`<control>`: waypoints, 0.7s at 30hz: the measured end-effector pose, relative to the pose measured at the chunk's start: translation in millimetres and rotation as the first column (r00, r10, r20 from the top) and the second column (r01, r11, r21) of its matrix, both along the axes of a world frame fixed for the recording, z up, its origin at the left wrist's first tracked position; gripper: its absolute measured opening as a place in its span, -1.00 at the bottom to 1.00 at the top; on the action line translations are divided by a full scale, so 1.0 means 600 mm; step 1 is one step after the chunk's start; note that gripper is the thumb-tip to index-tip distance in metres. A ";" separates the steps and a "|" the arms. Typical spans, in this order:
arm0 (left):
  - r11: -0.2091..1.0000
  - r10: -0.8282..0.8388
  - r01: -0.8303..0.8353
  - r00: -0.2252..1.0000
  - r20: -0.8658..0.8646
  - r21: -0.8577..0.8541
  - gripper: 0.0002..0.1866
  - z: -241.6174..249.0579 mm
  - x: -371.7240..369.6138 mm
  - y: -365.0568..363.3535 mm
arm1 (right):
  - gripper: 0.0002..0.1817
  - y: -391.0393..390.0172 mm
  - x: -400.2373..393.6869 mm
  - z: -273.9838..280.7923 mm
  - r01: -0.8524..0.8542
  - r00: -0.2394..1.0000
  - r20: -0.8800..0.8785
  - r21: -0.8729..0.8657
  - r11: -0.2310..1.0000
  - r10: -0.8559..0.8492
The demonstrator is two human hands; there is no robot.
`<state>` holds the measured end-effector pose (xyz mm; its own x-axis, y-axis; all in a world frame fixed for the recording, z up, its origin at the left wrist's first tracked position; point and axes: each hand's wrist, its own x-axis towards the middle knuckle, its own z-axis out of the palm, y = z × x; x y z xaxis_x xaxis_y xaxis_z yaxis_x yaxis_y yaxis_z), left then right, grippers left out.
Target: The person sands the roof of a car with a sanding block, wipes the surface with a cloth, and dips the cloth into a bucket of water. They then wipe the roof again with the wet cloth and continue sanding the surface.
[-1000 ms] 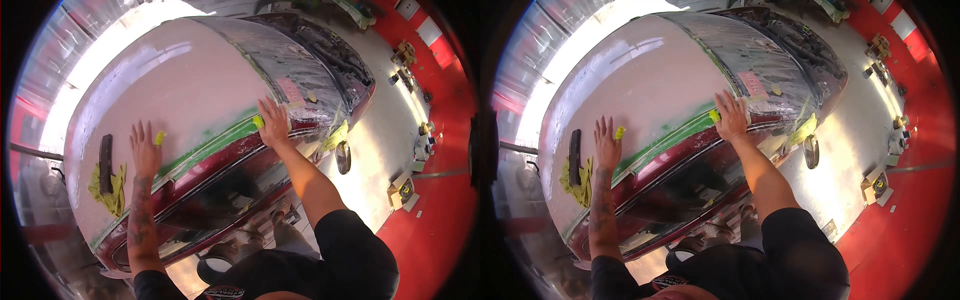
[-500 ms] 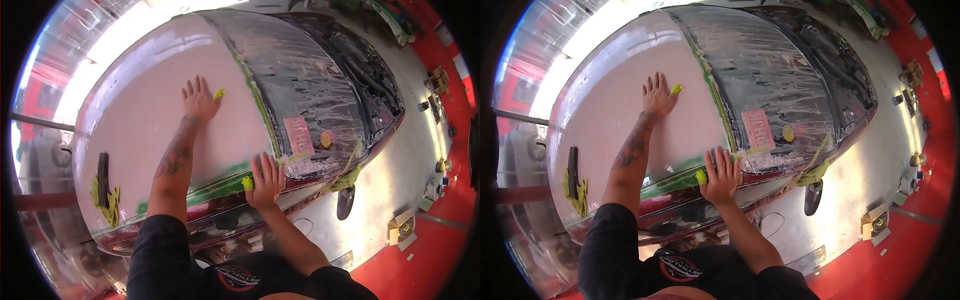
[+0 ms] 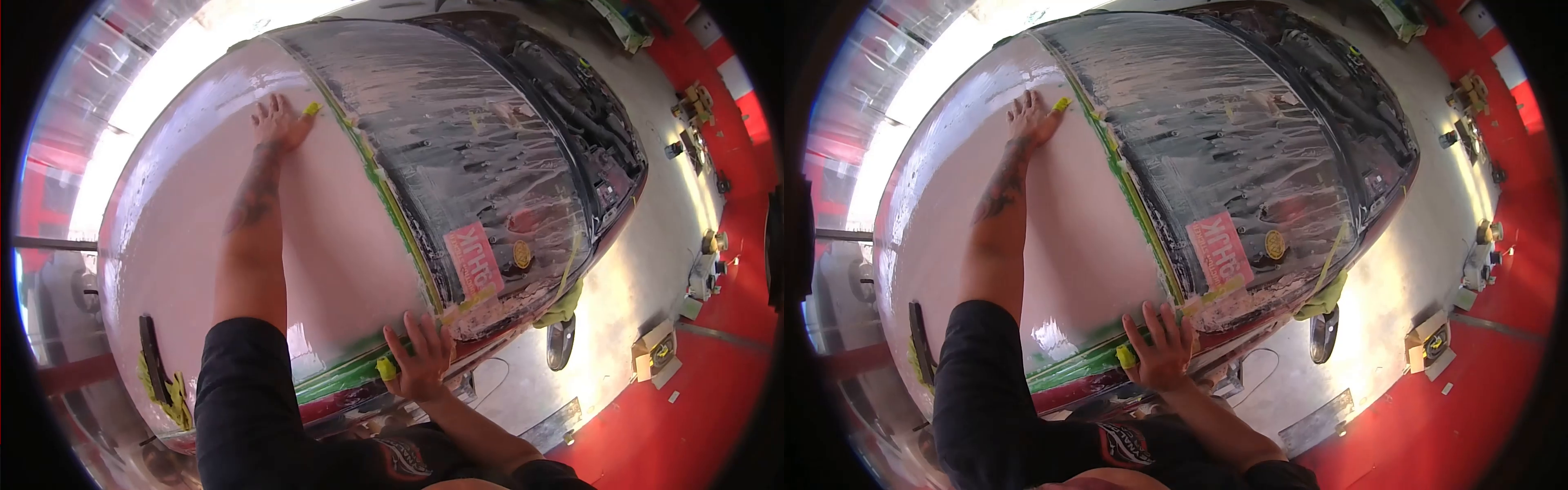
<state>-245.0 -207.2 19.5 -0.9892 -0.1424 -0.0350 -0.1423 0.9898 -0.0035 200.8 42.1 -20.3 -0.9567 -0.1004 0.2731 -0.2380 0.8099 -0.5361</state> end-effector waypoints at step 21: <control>0.975 -0.212 0.219 0.970 -0.116 0.048 0.01 -0.007 0.380 0.110 | -0.42 -0.005 -0.006 0.000 0.031 0.981 -0.187 -0.131 0.991 -0.056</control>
<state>-16.8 -141.4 15.6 -0.9946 0.0737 0.0735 0.0782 0.9951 0.0603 197.4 38.9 -20.5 -0.8887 -0.0128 0.4582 -0.3116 0.7499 -0.5835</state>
